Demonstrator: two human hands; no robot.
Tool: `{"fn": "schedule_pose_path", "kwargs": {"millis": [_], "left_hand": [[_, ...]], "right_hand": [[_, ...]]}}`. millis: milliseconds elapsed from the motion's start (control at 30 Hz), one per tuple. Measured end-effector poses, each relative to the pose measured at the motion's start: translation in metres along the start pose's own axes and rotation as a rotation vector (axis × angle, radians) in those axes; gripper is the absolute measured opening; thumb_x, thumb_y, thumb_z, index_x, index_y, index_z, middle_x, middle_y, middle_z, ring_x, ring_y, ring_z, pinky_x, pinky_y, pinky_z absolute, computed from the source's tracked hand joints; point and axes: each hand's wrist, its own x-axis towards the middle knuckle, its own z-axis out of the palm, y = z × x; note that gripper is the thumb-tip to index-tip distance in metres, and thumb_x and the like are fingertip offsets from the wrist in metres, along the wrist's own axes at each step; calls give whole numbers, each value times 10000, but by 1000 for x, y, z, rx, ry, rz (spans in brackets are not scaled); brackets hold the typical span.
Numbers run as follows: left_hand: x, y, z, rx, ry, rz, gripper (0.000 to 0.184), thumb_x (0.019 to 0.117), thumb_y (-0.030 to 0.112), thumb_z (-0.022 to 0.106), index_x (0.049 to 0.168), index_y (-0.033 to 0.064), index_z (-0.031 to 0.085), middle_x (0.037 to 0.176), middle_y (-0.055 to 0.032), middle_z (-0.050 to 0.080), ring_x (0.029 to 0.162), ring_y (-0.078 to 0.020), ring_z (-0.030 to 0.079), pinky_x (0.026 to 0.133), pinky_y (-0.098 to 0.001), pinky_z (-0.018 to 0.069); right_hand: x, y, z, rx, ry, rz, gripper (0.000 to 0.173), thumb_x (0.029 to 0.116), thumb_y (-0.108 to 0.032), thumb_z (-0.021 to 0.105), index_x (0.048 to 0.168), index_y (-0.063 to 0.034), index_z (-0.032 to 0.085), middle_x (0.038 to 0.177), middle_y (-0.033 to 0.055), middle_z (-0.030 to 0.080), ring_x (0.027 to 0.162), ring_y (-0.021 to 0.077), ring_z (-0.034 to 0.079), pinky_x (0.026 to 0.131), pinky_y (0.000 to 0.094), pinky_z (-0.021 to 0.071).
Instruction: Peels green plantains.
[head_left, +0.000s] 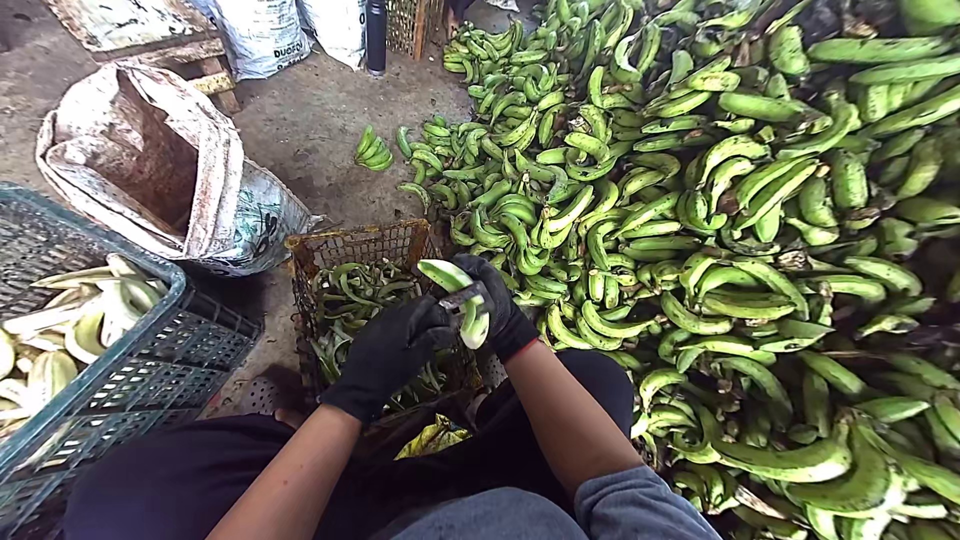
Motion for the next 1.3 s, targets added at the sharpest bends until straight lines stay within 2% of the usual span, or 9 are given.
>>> {"fn": "schedule_pose_path", "kwargs": {"millis": [167,367,500,767,867,1000,1100,1200,1300], "left_hand": [[14,-8,-5,-66,260,-303,506,1019,429,603,1434,144,552,1260,-176,650,1119,-366,649,939,-622,515],[13,-33,-26,-310,376,-402,492,1053,549,469,1389,194,524,1032,-127,664,866,-291,651,768,-558,532],[11,-25,-18,-404,323,-318,516,1028,557,511,1409,209,515,1020,-83,666,842,-222,648,761,-487,549],[3,-7,-12,-192,206,-194,627,1005,588,492,1481,181,516,1253,-119,664,1095,-281,661,929,-578,530],[9,-26,-17,-98,76,-363,505,1053,559,446,1309,144,577,1031,-133,670,941,-308,663,830,-584,531],[1,-42,-19,259,-490,-558,646,1034,599,428,1287,37,622,1262,-253,650,1221,-456,604,974,-716,444],[-17,-31,-14,298,-630,-545,662,988,634,517,1290,61,654,1320,-249,634,1266,-466,576,1012,-734,417],[-29,-24,-6,231,-624,-526,531,975,470,635,1216,-2,679,1294,-269,637,1236,-477,583,992,-720,432],[-37,-22,-1,146,-598,-501,477,979,374,659,1216,-40,681,1304,-278,629,1249,-469,571,1023,-696,425]], "right_hand": [[-1,12,2,-49,-14,-46,298,1053,-355,391,1056,-175,630,814,3,656,650,84,630,567,264,559],[2,0,2,99,-39,84,506,1021,-567,318,1129,-177,621,756,34,607,578,149,599,525,324,552],[-5,0,8,-578,133,-228,713,1036,-642,152,1215,-147,634,757,29,604,570,119,565,514,299,528],[-10,1,20,-1291,291,-557,517,1085,-271,257,998,4,685,788,151,643,761,269,652,680,478,517],[-11,4,18,-1367,192,-679,419,1034,-130,328,1083,14,718,876,183,712,784,309,706,695,495,564],[-6,4,20,-1196,258,-383,503,1081,-269,256,1224,2,655,981,178,685,870,268,672,796,486,549],[18,20,27,-897,167,-104,508,1075,-399,401,1438,-66,525,1287,135,635,1105,179,642,952,389,548],[50,49,85,-744,88,11,473,1062,-351,488,1435,-59,483,1027,95,649,806,157,661,709,335,589],[68,71,177,-509,-67,-18,408,1091,-367,413,1406,-117,474,1020,60,612,805,148,620,678,341,554]]}}
